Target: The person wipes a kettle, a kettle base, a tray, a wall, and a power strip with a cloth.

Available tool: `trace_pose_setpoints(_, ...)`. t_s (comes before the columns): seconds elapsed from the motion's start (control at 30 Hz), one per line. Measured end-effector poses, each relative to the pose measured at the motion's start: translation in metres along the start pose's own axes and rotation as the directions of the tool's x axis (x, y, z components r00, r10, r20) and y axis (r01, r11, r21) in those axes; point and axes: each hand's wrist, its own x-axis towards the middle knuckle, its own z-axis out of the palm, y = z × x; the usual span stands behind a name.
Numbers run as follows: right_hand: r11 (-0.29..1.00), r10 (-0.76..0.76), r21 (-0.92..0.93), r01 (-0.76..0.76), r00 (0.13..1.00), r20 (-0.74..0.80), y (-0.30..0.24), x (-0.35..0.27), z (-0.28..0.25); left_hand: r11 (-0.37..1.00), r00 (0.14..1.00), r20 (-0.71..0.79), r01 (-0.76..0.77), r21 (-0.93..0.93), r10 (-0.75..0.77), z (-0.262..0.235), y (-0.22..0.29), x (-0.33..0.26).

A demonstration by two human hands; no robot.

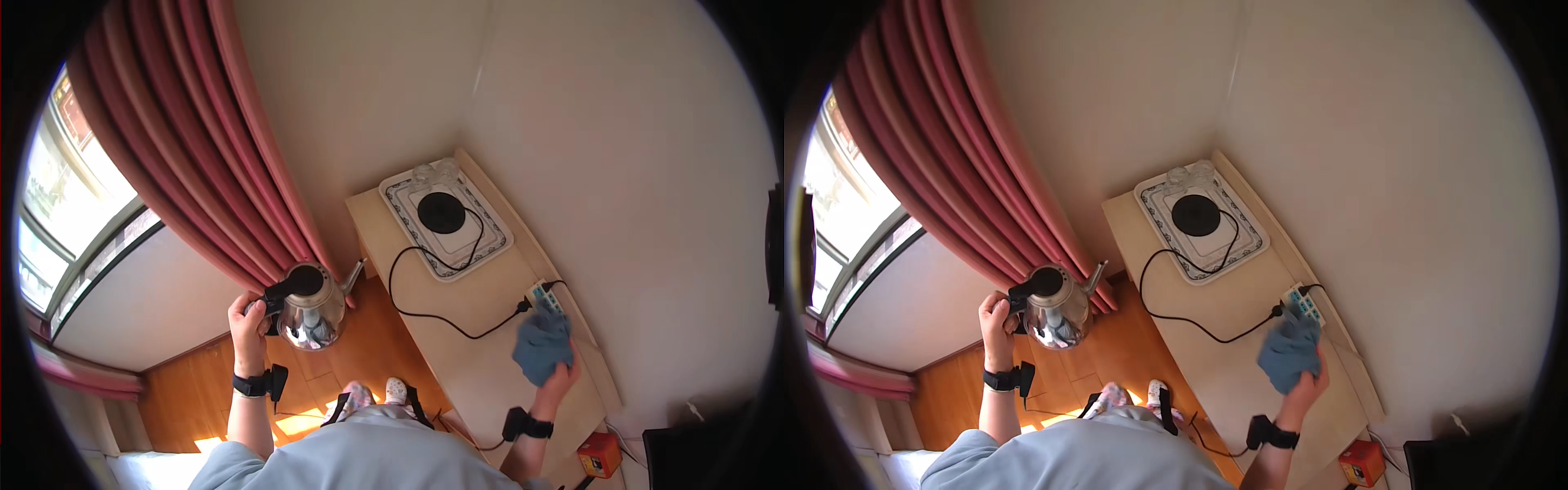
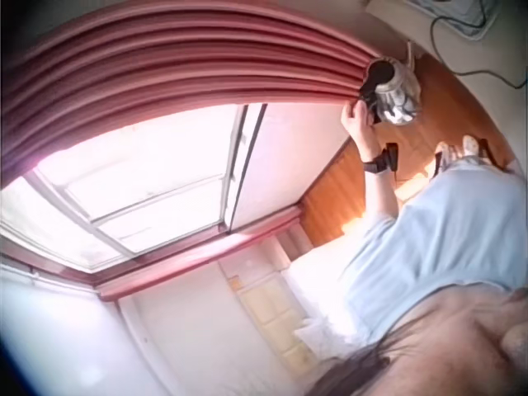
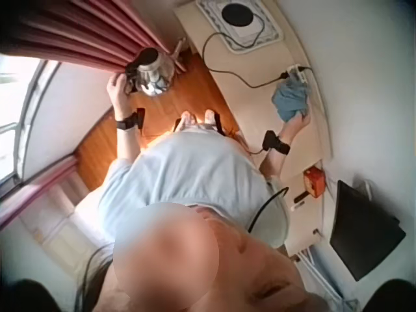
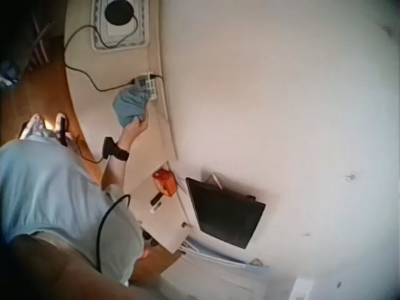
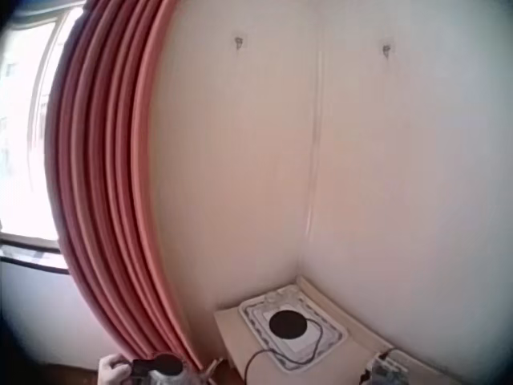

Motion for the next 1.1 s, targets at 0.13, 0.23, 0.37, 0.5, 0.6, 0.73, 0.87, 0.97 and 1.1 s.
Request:
trace_pose_setpoints(0.13,0.94,-0.194,-0.199,0.277,0.914,0.358,0.008,0.04,0.129,0.998,0.999,-0.044,-0.029,0.051,0.031,0.027,-0.005,0.048)
trace_pose_setpoints(0.23,0.94,-0.169,-0.154,0.303,0.811,0.56,0.023,0.06,0.244,0.998,0.998,0.008,-0.058,-0.004,0.058,0.022,-0.018,0.084)
trace_pose_setpoints(0.37,0.917,-0.19,-0.179,0.357,0.785,0.59,0.095,0.082,0.379,0.999,0.997,-0.076,-0.023,-0.028,0.021,0.015,-0.027,0.124)
trace_pose_setpoints(0.5,0.736,-0.086,-0.473,0.484,0.761,0.643,0.18,0.1,0.467,1.0,0.999,-0.041,-0.016,0.001,0.016,0.016,-0.055,0.145)
trace_pose_setpoints(0.6,0.353,-0.017,-0.53,0.771,0.572,0.82,0.244,0.08,0.499,0.998,1.0,0.009,-0.027,0.051,0.027,-0.009,-0.075,0.141)
trace_pose_setpoints(0.73,0.239,-0.109,-0.418,0.876,0.452,0.885,0.298,0.065,0.497,0.996,0.996,0.026,-0.084,0.038,0.083,-0.016,-0.111,0.139)
trace_pose_setpoints(0.87,0.244,-0.086,-0.404,0.882,0.435,0.897,0.318,0.064,0.465,0.995,0.994,-0.044,-0.097,0.02,0.098,-0.027,-0.132,0.13)
trace_pose_setpoints(0.97,0.25,-0.051,-0.394,0.884,0.418,0.907,0.33,0.056,0.43,0.998,0.992,-0.109,-0.064,0.026,0.066,-0.033,-0.139,0.123)
trace_pose_setpoints(1.1,0.238,0.022,-0.426,0.873,0.434,0.901,0.329,0.039,0.354,0.997,0.986,-0.165,-0.024,0.076,0.036,-0.028,-0.134,0.111)
